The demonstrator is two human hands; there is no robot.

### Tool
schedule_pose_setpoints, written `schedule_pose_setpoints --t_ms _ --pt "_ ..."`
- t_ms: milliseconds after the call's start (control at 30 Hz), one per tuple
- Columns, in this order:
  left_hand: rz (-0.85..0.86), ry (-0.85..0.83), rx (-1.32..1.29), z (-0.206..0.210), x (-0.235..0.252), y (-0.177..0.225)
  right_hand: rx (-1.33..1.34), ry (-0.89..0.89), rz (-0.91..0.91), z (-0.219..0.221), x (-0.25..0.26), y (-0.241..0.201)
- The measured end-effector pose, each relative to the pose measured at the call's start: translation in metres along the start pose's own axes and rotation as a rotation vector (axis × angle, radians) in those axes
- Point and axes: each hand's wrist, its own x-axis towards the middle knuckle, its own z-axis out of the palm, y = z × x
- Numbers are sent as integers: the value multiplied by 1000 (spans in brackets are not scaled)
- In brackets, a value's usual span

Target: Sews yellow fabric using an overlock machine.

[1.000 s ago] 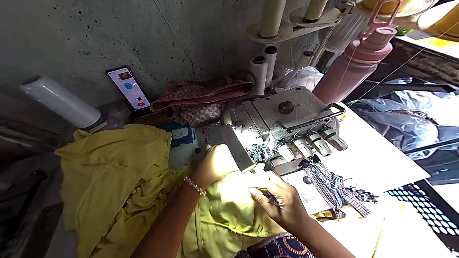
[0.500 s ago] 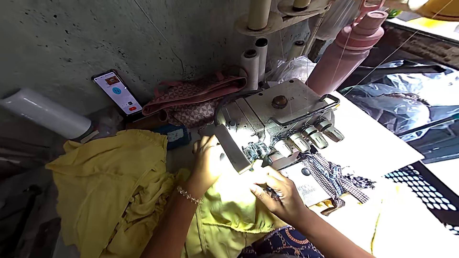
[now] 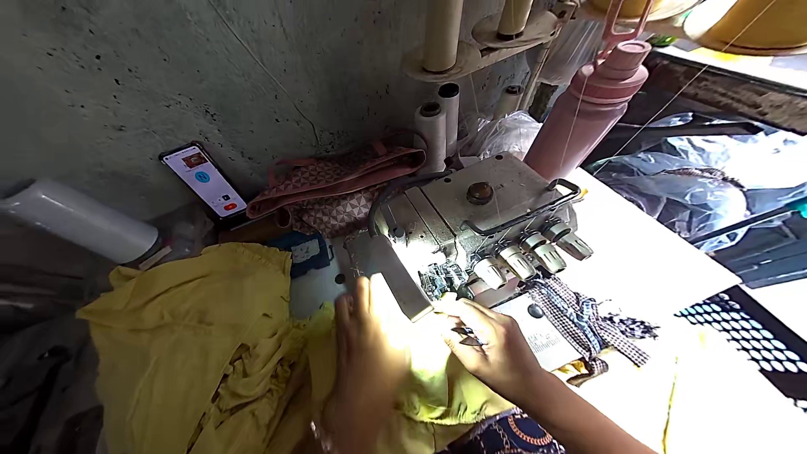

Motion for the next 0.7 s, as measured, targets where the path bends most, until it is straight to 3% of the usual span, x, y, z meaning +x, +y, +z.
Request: schedule_pose_setpoints --t_ms 67,200,367,700 --pt "93 29 -2 14 -18 10 -99 7 -48 7 5 -2" --pt "77 123 -180 43 -34 13 -132 0 -208 5 8 13" --pt "41 103 -39 44 -41 21 -155 -29 -334 -11 10 26" --pt "8 26 183 30 -34 33 -160 -20 -354 -12 10 32"
